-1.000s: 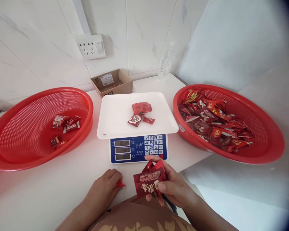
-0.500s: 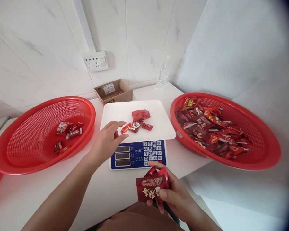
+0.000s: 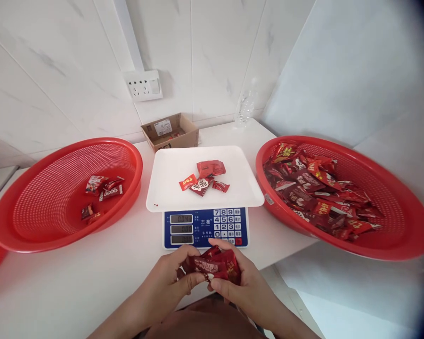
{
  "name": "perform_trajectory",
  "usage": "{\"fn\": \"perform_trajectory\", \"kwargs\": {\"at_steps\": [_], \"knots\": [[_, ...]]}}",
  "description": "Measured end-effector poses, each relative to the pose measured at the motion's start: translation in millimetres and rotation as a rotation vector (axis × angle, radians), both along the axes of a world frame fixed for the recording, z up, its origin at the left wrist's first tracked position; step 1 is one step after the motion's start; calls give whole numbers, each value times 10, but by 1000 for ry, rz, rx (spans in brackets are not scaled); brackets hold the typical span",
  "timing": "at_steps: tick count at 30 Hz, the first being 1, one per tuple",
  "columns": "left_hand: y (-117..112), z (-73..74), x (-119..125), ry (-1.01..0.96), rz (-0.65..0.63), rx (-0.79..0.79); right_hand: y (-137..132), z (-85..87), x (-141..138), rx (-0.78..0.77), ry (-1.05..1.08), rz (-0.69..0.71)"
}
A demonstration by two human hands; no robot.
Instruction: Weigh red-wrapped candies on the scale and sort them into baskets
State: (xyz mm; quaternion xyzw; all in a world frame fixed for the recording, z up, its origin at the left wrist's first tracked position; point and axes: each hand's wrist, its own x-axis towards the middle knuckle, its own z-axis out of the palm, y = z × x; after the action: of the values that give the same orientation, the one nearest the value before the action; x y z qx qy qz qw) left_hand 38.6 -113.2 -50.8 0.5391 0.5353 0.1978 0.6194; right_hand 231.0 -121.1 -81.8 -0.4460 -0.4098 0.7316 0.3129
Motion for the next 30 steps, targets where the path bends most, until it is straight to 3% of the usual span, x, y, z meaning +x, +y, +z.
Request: {"fn": "perform_trajectory", "kwargs": {"at_steps": [6, 11, 15, 21, 26, 30], "knots": [[-73, -58, -109, -122, 97, -52, 19, 6, -7, 37, -14, 59], [-37, -59, -185, -292, 251, -91, 68, 71, 0, -68, 85, -128], [-1, -64, -234, -371, 293, -99, 114, 121, -18, -106, 193, -225], [15, -71, -235, -379, 309, -77, 151, 70, -27, -33, 241, -81], [-25, -108, -232, -366, 296, -87, 143, -19, 18, 2, 195, 122], [-69, -88, -253, -316, 211, -84, 108, -48, 33, 27, 128, 229]]}}
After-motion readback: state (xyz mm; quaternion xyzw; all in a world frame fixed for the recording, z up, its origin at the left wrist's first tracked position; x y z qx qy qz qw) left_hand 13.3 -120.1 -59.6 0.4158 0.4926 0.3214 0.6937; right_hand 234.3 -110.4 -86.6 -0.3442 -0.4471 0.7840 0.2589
